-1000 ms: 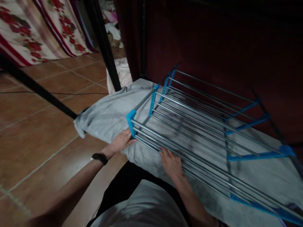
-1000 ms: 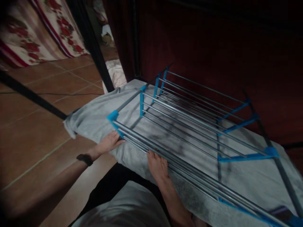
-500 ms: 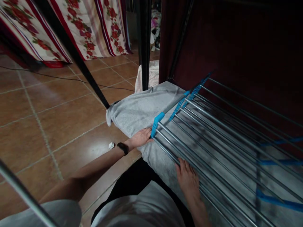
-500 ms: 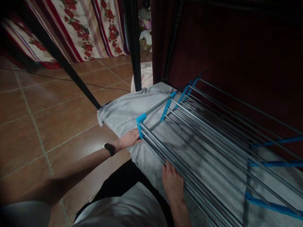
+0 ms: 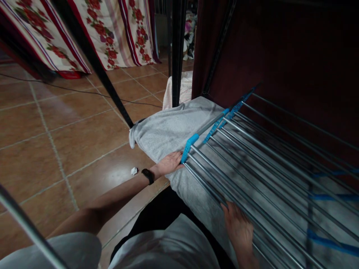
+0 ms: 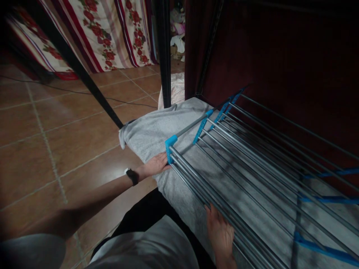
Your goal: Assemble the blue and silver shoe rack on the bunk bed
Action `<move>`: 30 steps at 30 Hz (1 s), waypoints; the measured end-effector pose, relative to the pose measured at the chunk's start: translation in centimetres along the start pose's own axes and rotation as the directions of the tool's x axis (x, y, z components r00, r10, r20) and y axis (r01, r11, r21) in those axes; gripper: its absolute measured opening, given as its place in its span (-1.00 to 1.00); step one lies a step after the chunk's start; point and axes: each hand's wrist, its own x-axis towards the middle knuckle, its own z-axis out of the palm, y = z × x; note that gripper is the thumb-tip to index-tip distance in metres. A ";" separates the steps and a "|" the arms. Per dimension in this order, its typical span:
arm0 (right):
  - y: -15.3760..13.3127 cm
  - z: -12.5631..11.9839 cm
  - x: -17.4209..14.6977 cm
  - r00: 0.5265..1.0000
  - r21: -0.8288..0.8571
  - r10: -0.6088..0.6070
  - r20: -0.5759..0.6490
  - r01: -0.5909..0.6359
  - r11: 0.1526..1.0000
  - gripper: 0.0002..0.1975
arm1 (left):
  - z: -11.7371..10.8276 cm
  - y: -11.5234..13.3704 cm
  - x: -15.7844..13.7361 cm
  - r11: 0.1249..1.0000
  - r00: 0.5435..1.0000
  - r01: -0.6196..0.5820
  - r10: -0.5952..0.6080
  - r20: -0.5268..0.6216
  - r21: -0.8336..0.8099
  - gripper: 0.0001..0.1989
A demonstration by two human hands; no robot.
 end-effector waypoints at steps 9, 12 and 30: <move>-2.1 -0.8 0.5 0.971 -0.029 0.151 0.186 -0.148 0.988 -0.70 | -0.6 0.8 -4.1 0.994 0.960 0.072 -0.091 -0.266 -0.081 -0.66; -2.5 -0.3 0.0 0.979 0.054 0.148 0.141 -0.157 0.986 -0.68 | -0.5 1.2 -5.2 0.985 0.934 -0.163 0.172 -0.313 0.055 -0.75; 2.3 0.7 -12.3 0.578 0.465 0.796 -0.177 -0.664 0.586 -0.70 | 1.6 4.4 2.6 0.807 0.789 -0.581 0.590 -0.171 0.105 -0.55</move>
